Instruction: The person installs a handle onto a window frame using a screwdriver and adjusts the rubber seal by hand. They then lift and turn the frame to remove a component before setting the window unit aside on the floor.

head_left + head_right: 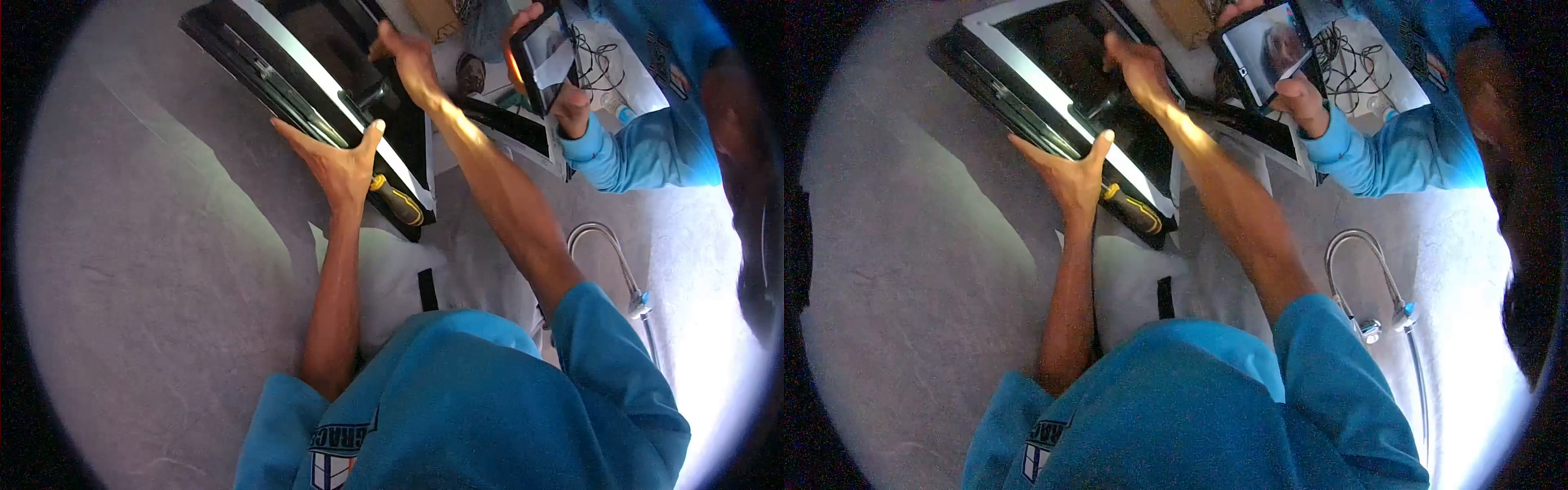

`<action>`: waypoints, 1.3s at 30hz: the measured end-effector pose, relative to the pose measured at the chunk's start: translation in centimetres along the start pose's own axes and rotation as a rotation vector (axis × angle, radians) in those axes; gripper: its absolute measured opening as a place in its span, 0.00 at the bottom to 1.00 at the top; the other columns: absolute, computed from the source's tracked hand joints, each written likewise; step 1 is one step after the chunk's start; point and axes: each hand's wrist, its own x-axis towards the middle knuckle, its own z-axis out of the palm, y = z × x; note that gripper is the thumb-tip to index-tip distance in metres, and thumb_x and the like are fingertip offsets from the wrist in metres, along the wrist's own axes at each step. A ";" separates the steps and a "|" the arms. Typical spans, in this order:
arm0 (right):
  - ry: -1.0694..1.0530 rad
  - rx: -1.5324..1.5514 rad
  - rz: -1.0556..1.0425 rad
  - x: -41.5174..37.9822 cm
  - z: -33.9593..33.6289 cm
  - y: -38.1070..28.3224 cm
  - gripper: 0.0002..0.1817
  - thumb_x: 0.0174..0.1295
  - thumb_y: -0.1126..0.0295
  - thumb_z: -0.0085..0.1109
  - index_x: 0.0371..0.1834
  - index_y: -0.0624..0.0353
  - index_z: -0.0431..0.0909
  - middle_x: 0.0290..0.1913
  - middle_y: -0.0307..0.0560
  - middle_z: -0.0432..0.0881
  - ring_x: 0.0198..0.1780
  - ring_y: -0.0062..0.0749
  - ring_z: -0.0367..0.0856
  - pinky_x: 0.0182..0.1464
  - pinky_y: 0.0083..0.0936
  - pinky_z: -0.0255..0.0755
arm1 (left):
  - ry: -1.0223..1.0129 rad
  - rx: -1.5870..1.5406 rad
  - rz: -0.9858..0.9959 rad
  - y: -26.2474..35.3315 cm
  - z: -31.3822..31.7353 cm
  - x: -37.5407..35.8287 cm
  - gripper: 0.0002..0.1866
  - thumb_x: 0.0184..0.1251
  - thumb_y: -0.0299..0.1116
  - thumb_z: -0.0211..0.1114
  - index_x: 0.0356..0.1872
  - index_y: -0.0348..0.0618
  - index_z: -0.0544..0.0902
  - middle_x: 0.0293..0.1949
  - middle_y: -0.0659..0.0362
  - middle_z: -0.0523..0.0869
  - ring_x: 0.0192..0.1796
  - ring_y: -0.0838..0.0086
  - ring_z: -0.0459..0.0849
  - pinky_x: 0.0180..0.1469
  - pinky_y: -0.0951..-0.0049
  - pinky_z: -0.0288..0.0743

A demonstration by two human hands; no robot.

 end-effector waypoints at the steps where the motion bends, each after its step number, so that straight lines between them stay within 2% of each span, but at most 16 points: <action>1: -0.068 -0.074 0.057 -1.5 -0.5 -0.3 0.30 0.60 0.43 0.52 0.33 0.67 0.80 0.34 0.49 0.82 0.41 0.35 0.77 0.51 0.30 0.66 | 0.002 0.004 0.025 -0.2 -0.3 -0.3 0.66 0.41 0.44 0.77 0.66 0.24 0.32 0.65 0.31 0.47 0.68 0.44 0.52 0.68 0.55 0.50; 2: -0.136 -0.149 0.105 -2.9 -1.5 -0.1 0.31 0.59 0.41 0.51 0.38 0.65 0.80 0.41 0.51 0.81 0.49 0.39 0.77 0.54 0.33 0.65 | -0.001 -0.119 0.016 -0.2 -0.4 -0.3 0.66 0.42 0.45 0.76 0.66 0.25 0.32 0.66 0.31 0.45 0.69 0.44 0.49 0.69 0.56 0.48; 4: -0.264 -0.331 -0.197 -4.9 -2.7 -0.6 0.30 0.61 0.44 0.50 0.52 0.62 0.73 0.55 0.53 0.75 0.56 0.34 0.72 0.59 0.31 0.61 | 0.004 -0.241 0.020 -0.7 -0.2 -0.2 0.66 0.43 0.46 0.76 0.66 0.25 0.31 0.67 0.31 0.43 0.70 0.44 0.47 0.70 0.56 0.46; 5: -0.386 -0.385 -0.128 -4.5 -3.4 -0.3 0.30 0.60 0.44 0.51 0.57 0.56 0.69 0.62 0.52 0.68 0.64 0.39 0.66 0.63 0.32 0.58 | 0.035 -0.222 0.035 -1.0 0.2 -0.3 0.65 0.44 0.47 0.75 0.67 0.26 0.32 0.67 0.31 0.43 0.70 0.44 0.48 0.70 0.56 0.46; 9: -0.318 -0.535 -0.336 -5.3 -3.3 1.4 0.32 0.60 0.44 0.50 0.57 0.60 0.65 0.68 0.54 0.61 0.69 0.48 0.58 0.66 0.36 0.55 | 0.108 -0.203 0.102 -2.1 0.8 -0.4 0.62 0.47 0.48 0.73 0.67 0.25 0.34 0.67 0.30 0.44 0.71 0.45 0.47 0.70 0.56 0.45; 12: -0.312 -0.547 -0.253 -5.7 -3.2 0.5 0.33 0.58 0.43 0.52 0.53 0.64 0.69 0.57 0.59 0.71 0.60 0.49 0.69 0.59 0.36 0.62 | 0.116 -0.294 0.124 -2.0 0.7 -0.3 0.56 0.54 0.51 0.66 0.67 0.25 0.38 0.67 0.30 0.45 0.71 0.45 0.46 0.70 0.57 0.43; 14: -0.180 -0.622 -0.177 -6.9 -2.6 1.1 0.34 0.58 0.41 0.49 0.43 0.68 0.74 0.40 0.63 0.78 0.45 0.55 0.77 0.47 0.40 0.69 | 0.139 -0.386 0.025 -1.7 0.7 -0.3 0.52 0.60 0.53 0.59 0.68 0.25 0.39 0.68 0.32 0.45 0.71 0.46 0.46 0.70 0.59 0.43; 16: -0.223 -0.664 0.193 -9.1 -2.1 -3.3 0.35 0.59 0.39 0.46 0.41 0.67 0.76 0.33 0.63 0.79 0.39 0.58 0.79 0.43 0.42 0.70 | 0.126 -0.437 0.031 -1.8 0.8 -0.2 0.47 0.65 0.53 0.53 0.68 0.27 0.40 0.69 0.33 0.46 0.71 0.46 0.47 0.70 0.59 0.43; 22: -0.097 -0.786 0.275 -12.3 -0.2 -5.7 0.32 0.65 0.40 0.34 0.43 0.57 0.78 0.39 0.62 0.80 0.45 0.60 0.76 0.46 0.47 0.67 | 0.162 -0.253 0.092 -2.0 0.9 -0.3 0.52 0.55 0.46 0.64 0.68 0.26 0.40 0.67 0.32 0.48 0.70 0.44 0.50 0.70 0.57 0.46; 24: -0.100 -0.741 0.250 -12.2 -0.4 -5.2 0.28 0.66 0.44 0.40 0.42 0.59 0.78 0.34 0.56 0.82 0.40 0.51 0.80 0.43 0.39 0.70 | 0.164 -0.302 0.111 -2.3 0.9 -0.2 0.53 0.53 0.45 0.65 0.68 0.26 0.40 0.67 0.32 0.48 0.70 0.43 0.50 0.70 0.57 0.46; 26: 0.023 0.095 0.357 -12.6 -0.2 -4.6 0.22 0.65 0.50 0.49 0.38 0.60 0.79 0.30 0.45 0.82 0.35 0.37 0.81 0.40 0.28 0.71 | 0.163 -0.307 0.087 -2.2 0.8 -0.3 0.53 0.53 0.44 0.66 0.68 0.26 0.40 0.67 0.32 0.48 0.70 0.44 0.50 0.70 0.57 0.46; 27: 0.132 0.421 0.570 -13.1 -0.2 -5.4 0.17 0.64 0.54 0.53 0.36 0.59 0.79 0.29 0.37 0.79 0.30 0.24 0.77 0.36 0.21 0.69 | 0.150 -0.302 0.073 -2.0 0.8 -0.3 0.53 0.52 0.43 0.66 0.68 0.26 0.40 0.68 0.33 0.48 0.70 0.44 0.50 0.70 0.57 0.46; 31: 0.502 0.459 0.492 -11.5 2.4 -4.1 0.21 0.62 0.49 0.55 0.23 0.56 0.72 0.21 0.38 0.73 0.19 0.23 0.70 0.25 0.22 0.63 | 0.180 -0.315 0.087 -2.2 0.9 -0.3 0.53 0.51 0.41 0.67 0.68 0.27 0.41 0.66 0.33 0.52 0.68 0.46 0.55 0.69 0.60 0.50; 34: 0.536 0.165 0.481 -8.6 2.3 0.9 0.23 0.59 0.47 0.57 0.19 0.54 0.69 0.18 0.38 0.70 0.16 0.24 0.65 0.22 0.20 0.59 | 0.189 -0.292 0.096 -2.1 0.7 -0.1 0.52 0.52 0.43 0.67 0.67 0.25 0.42 0.67 0.32 0.49 0.70 0.45 0.50 0.70 0.59 0.46; 35: 0.587 0.353 0.514 -8.2 2.9 -1.4 0.24 0.59 0.46 0.57 0.19 0.54 0.68 0.17 0.38 0.69 0.16 0.24 0.63 0.20 0.19 0.56 | 0.193 -0.299 0.087 -2.0 0.7 -0.1 0.52 0.52 0.44 0.67 0.67 0.25 0.43 0.67 0.32 0.49 0.70 0.45 0.51 0.70 0.59 0.47; 39: 0.326 0.288 0.257 -1.5 2.3 1.8 0.25 0.59 0.43 0.54 0.20 0.55 0.71 0.17 0.37 0.69 0.22 0.25 0.66 0.29 0.25 0.61 | 0.170 -0.318 0.031 -2.1 0.9 -0.4 0.53 0.52 0.44 0.67 0.68 0.26 0.42 0.68 0.33 0.49 0.71 0.45 0.49 0.70 0.58 0.46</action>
